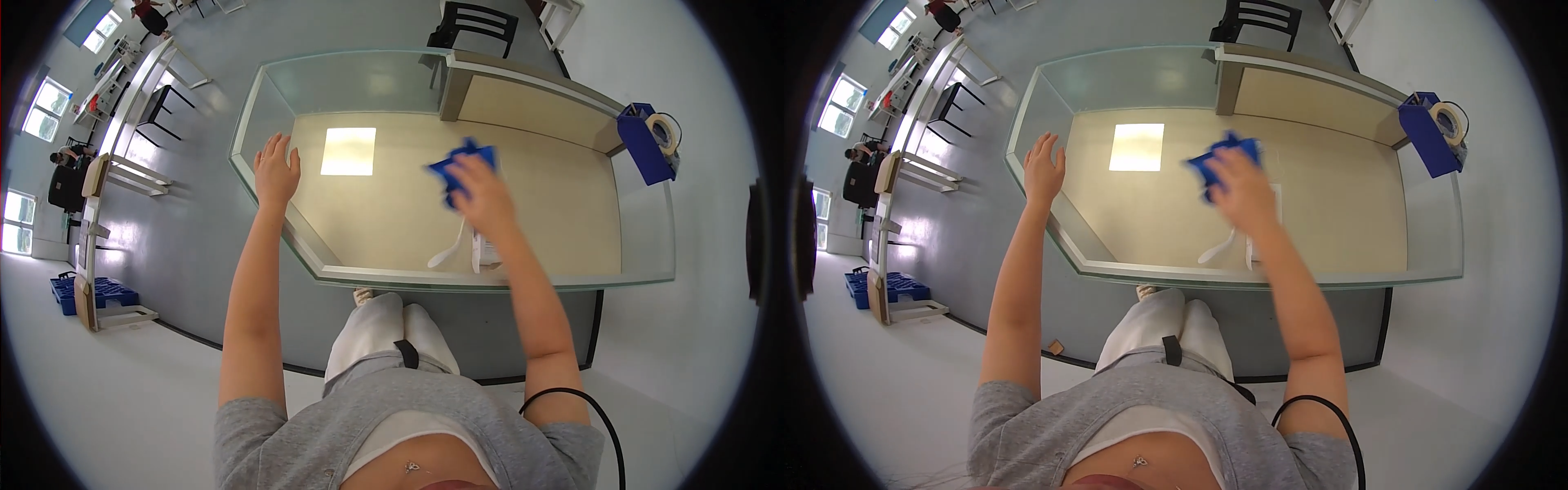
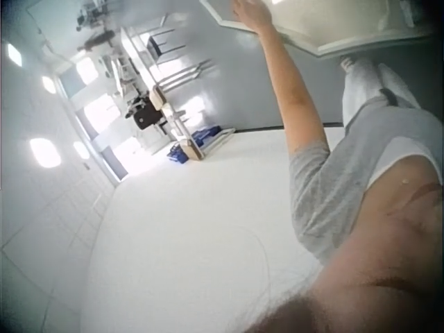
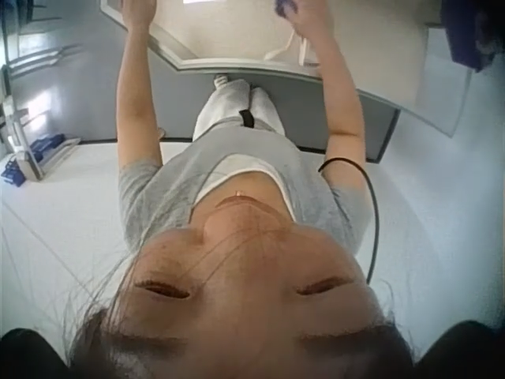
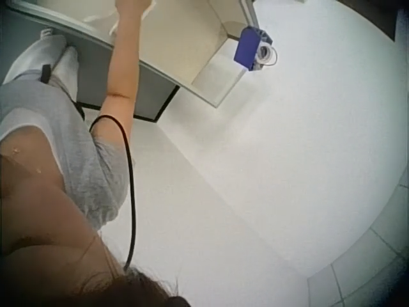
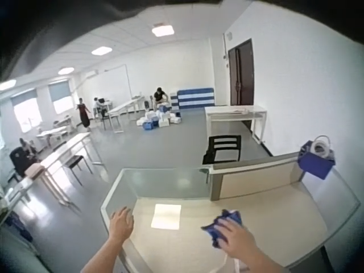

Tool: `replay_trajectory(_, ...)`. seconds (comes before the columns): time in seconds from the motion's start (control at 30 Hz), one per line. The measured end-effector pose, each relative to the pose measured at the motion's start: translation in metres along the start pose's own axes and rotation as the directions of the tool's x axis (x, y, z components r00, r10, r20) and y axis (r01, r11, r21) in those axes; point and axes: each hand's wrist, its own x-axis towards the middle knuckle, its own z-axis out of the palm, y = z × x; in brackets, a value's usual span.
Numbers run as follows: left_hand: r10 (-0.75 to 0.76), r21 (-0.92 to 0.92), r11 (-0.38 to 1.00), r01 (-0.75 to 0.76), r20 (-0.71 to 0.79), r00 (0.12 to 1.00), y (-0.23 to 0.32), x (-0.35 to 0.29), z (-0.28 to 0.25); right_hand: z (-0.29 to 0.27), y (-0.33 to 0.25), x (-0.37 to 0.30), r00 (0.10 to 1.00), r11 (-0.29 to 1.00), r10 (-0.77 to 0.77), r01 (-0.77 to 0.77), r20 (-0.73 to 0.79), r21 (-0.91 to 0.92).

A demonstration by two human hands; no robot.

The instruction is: Wiping down a glass display case with a blue cloth.

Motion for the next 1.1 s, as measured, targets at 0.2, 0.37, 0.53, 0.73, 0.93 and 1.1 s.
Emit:
replay_trajectory(0.2, 0.016, 0.008, 1.0, -0.016, 0.025, 1.0, 0.011, -0.001, -0.004, -0.022, 0.109, 0.026, 0.929, 0.9, 0.322, -0.361, -0.183, -0.245)
replay_trajectory(0.37, 0.035, -0.016, 0.999, -0.036, -0.019, 0.999, 0.013, -0.004, -0.007, 0.005, 0.124, 0.095, 0.849, 0.755, 0.437, -0.526, -0.298, -0.392)
replay_trajectory(0.53, 0.055, -0.009, 0.998, -0.055, 0.021, 0.998, 0.014, -0.001, 0.0, 0.059, 0.054, 0.158, 0.944, 0.879, 0.275, -0.324, -0.184, -0.348)
replay_trajectory(0.73, 0.055, 0.023, 0.998, -0.056, 0.036, 0.998, 0.011, -0.009, 0.004, 0.083, -0.084, 0.11, 0.973, 0.969, -0.23, 0.23, 0.005, -0.088)
replay_trajectory(0.93, 0.064, 0.013, 0.998, -0.065, 0.043, 0.997, 0.009, -0.014, 0.0, 0.035, -0.001, 0.104, 0.999, 0.999, -0.043, 0.044, 0.022, -0.027)
replay_trajectory(1.1, 0.039, 0.03, 0.999, -0.04, 0.05, 0.998, 0.021, -0.015, -0.006, 0.018, 0.128, 0.151, 0.917, 0.882, 0.317, -0.379, -0.24, -0.281)
